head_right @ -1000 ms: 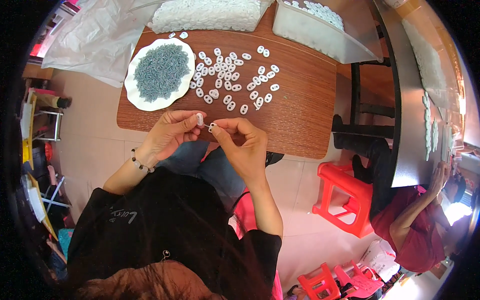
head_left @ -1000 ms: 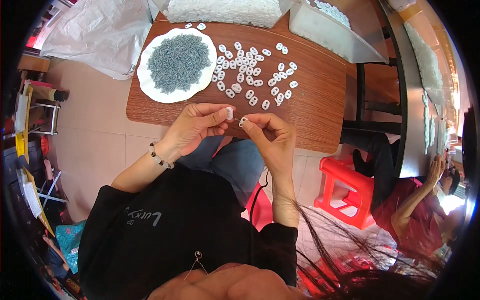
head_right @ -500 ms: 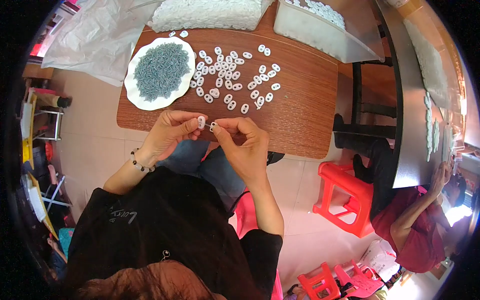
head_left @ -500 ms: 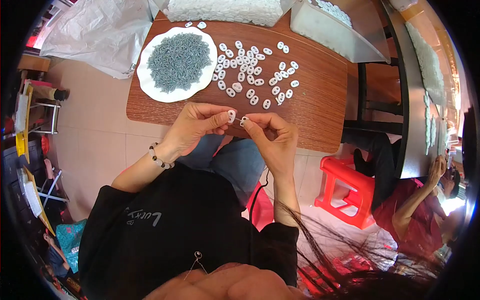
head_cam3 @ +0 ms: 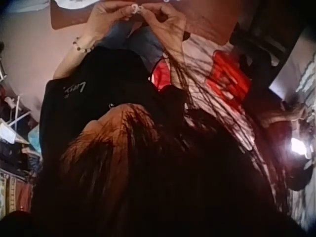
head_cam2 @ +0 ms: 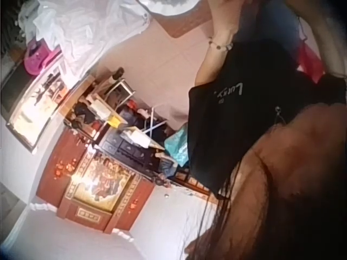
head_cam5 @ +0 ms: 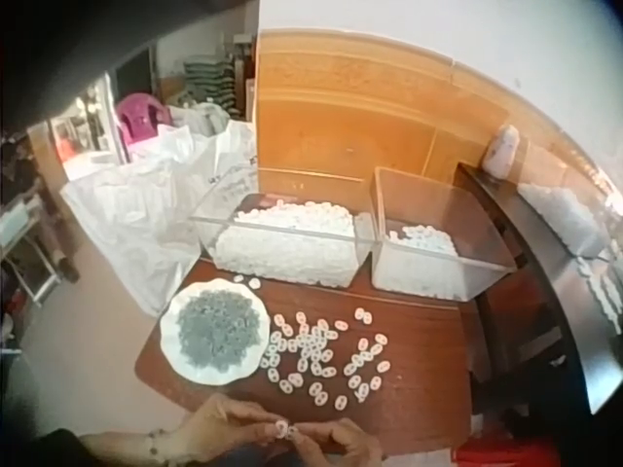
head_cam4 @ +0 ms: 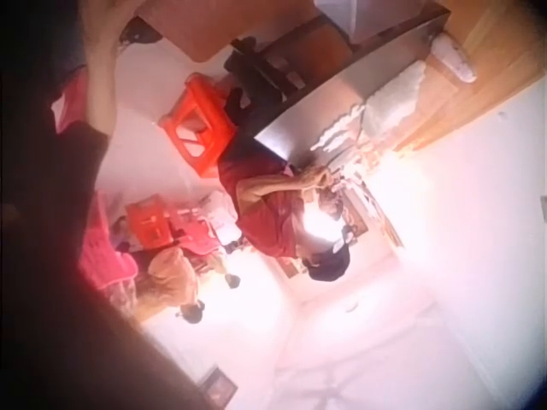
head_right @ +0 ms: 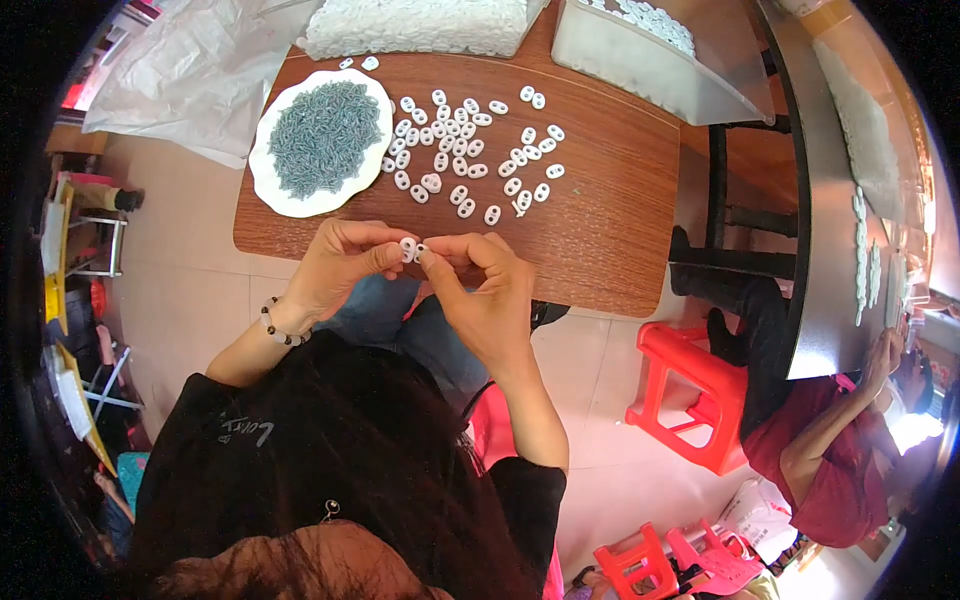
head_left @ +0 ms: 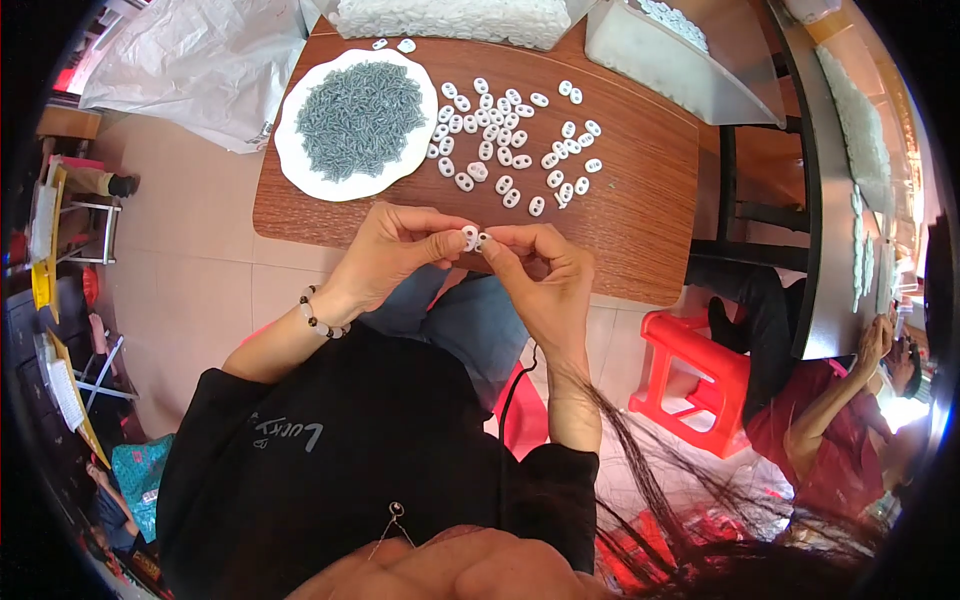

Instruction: Manual assembly of small white plastic rings and gray components on a workspace table.

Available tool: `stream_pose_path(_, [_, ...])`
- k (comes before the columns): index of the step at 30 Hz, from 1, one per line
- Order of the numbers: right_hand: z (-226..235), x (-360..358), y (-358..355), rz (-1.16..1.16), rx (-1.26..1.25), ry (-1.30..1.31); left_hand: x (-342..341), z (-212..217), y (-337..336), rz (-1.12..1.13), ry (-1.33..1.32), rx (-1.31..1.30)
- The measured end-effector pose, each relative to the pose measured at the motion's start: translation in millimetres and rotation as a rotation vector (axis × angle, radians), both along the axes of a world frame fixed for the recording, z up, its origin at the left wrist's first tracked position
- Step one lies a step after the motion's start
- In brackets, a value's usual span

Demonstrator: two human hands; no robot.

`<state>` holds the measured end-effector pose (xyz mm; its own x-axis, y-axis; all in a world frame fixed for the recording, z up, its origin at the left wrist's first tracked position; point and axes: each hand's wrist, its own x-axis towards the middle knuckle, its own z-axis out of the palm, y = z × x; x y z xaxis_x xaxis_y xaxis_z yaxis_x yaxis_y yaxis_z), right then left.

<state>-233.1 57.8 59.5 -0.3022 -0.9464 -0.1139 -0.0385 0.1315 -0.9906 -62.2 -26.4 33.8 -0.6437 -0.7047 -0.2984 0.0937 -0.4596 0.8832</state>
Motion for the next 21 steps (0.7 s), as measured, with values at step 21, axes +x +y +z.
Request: stream_pose_path(21, [2.9, -8.3, 10.3, 0.191, -0.052, -0.355, 8.3, 45.2, -1.4, -0.238, -0.012, -0.046])
